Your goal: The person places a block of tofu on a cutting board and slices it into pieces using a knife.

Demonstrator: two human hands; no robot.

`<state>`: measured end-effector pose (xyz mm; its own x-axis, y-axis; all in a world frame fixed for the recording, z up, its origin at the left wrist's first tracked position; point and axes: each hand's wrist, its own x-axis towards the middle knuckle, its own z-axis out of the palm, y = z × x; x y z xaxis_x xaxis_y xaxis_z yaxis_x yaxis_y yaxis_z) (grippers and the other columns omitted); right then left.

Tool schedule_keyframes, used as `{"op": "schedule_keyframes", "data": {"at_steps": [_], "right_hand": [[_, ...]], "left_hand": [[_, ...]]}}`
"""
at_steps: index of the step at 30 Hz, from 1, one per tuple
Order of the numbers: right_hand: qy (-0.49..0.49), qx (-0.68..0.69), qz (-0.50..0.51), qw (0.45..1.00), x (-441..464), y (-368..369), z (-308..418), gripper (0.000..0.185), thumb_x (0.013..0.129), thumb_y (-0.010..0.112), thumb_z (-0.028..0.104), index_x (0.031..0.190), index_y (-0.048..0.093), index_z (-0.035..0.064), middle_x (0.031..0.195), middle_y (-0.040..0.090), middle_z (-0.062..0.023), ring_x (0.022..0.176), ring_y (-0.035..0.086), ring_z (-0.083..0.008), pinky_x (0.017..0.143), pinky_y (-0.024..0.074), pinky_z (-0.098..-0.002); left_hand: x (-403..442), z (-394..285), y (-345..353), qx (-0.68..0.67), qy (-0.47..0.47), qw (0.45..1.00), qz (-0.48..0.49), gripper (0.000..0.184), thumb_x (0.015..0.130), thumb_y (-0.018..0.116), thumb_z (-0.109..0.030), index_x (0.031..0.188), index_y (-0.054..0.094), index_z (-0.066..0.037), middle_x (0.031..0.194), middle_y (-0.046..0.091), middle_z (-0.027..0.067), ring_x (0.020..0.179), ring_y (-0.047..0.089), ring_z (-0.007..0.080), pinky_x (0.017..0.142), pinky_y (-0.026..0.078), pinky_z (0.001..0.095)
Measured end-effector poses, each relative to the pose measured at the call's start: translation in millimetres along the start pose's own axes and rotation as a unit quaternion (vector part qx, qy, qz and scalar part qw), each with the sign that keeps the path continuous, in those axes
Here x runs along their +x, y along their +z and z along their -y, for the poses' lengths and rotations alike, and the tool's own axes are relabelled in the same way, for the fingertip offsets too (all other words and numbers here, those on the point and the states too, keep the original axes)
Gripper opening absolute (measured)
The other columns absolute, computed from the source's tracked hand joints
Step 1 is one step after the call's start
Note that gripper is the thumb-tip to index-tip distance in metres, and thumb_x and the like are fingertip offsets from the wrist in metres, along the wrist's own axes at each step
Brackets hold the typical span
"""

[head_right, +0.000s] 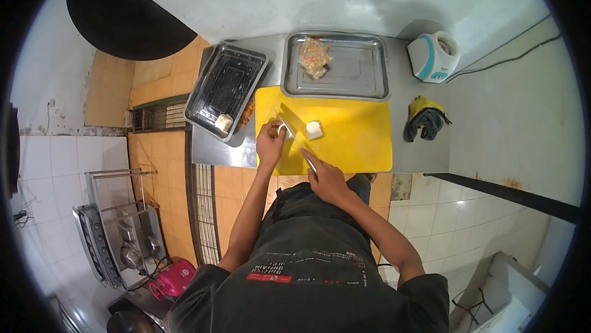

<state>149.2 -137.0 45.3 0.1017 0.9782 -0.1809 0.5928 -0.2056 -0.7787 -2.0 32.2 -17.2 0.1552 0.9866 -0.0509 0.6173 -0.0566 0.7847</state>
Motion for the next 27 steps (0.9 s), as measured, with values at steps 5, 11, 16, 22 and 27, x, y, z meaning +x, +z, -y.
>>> {"op": "schedule_keyframes", "data": {"at_steps": [5,11,16,22,27], "right_hand": [[-0.032,0.005,-0.033,0.999,-0.8,6.3,-7.7,0.061,0.102,0.061,0.015,0.161,0.048,0.02,0.106,0.073,-0.0288,0.094,0.071,-0.0485,0.086,0.0563,-0.0559],[-0.004,0.0,-0.014,1.0,7.2,3.1,-4.5,0.058,0.101,0.061,0.016,0.158,0.051,0.0185,0.102,0.073,-0.0277,0.092,0.071,-0.0484,0.083,0.0562,-0.0564],[-0.018,-0.003,-0.023,1.0,11.3,5.6,-6.4,0.057,0.101,0.061,0.016,0.158,0.051,0.0183,0.097,0.073,-0.0269,0.088,0.071,-0.0474,0.081,0.0566,-0.0558],[-0.005,-0.012,-0.006,1.0,17.4,8.2,-7.7,0.059,0.099,0.061,0.016,0.157,0.052,0.0171,0.104,0.074,-0.0255,0.089,0.072,-0.0449,0.081,0.0578,-0.0553],[-0.013,-0.022,-0.014,1.0,20.0,12.2,-11.4,0.059,0.099,0.061,0.016,0.157,0.052,0.018,0.105,0.075,-0.0243,0.089,0.072,-0.0447,0.081,0.0581,-0.0554]], "left_hand": [[2.1,6.8,4.0,-0.004,-0.019,1.0,0.004,0.027,0.091,0.078,-0.029,0.113,0.077,-0.014,0.113,0.075,0.0072,0.097,0.074,0.0327,0.083,0.057,0.0435],[2.0,6.5,3.5,0.002,0.01,1.0,-0.016,0.028,0.093,0.079,-0.025,0.116,0.076,-0.009,0.109,0.077,0.0082,0.084,0.073,0.0237,0.077,0.057,0.0368],[1.7,6.0,2.8,0.01,-0.003,1.0,-0.005,0.029,0.093,0.078,-0.026,0.116,0.076,-0.01,0.11,0.077,0.0086,0.086,0.074,0.0254,0.079,0.057,0.0377],[2.8,6.1,3.1,0.023,-0.013,1.0,-0.002,0.028,0.093,0.078,-0.026,0.116,0.077,-0.011,0.11,0.077,0.009,0.087,0.074,0.027,0.08,0.058,0.0392],[2.2,5.4,2.9,0.022,-0.001,1.0,-0.006,0.029,0.093,0.079,-0.027,0.116,0.077,-0.011,0.111,0.077,0.0088,0.087,0.074,0.0265,0.079,0.058,0.0384]]}}
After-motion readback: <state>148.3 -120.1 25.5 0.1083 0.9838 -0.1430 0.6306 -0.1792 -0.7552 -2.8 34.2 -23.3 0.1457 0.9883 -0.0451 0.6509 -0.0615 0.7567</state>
